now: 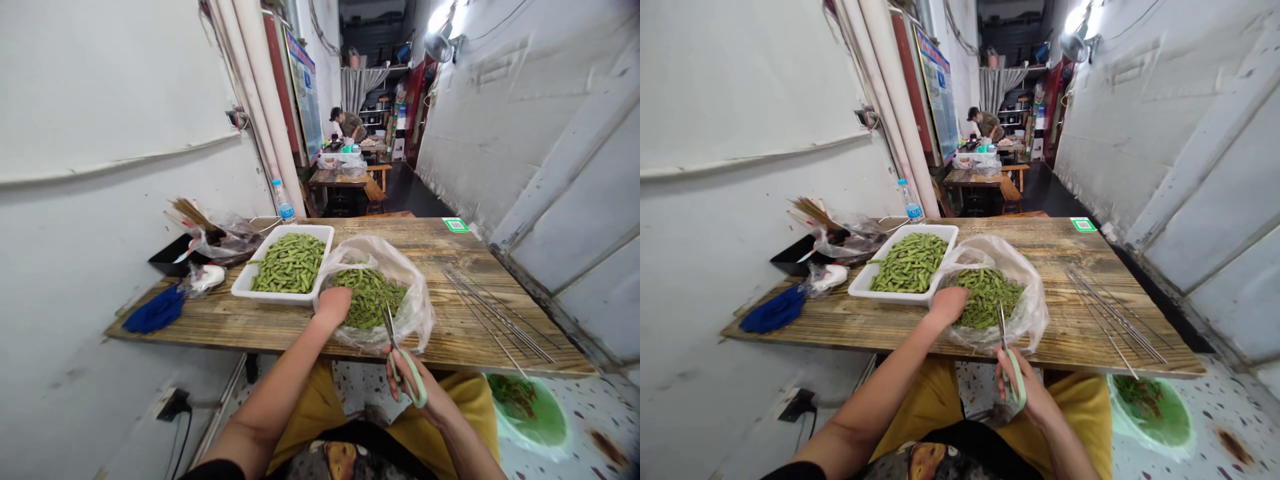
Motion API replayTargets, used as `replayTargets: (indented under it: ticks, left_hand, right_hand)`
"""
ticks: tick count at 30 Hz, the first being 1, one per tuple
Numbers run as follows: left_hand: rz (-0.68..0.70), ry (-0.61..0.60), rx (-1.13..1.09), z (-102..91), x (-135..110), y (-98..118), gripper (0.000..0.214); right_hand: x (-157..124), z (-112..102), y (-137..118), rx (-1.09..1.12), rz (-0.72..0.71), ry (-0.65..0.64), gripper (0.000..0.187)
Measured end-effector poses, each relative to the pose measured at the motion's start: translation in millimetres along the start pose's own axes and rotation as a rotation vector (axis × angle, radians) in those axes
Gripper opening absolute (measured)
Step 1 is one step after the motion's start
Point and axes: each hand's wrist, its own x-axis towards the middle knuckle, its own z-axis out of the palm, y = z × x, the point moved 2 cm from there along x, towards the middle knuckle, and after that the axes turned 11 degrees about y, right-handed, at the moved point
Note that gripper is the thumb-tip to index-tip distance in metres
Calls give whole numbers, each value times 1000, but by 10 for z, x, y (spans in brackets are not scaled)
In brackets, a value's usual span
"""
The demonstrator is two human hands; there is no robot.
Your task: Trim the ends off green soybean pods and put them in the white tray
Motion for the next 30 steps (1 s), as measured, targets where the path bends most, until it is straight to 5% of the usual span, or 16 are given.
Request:
replayTargets:
  ticks: [7,14,30]
  left_hand:
    - [237,-70,-194,79,-66,25,17]
    - [329,-85,-336,55,-209,126,19]
    - [461,-148,24,-73,-329,267,26]
  right_hand:
    - [58,-5,60,-100,-18,-5,40]
    - [103,-22,45,-147,-7,-27,43]
    - [41,40,60,-55,-2,-57,39]
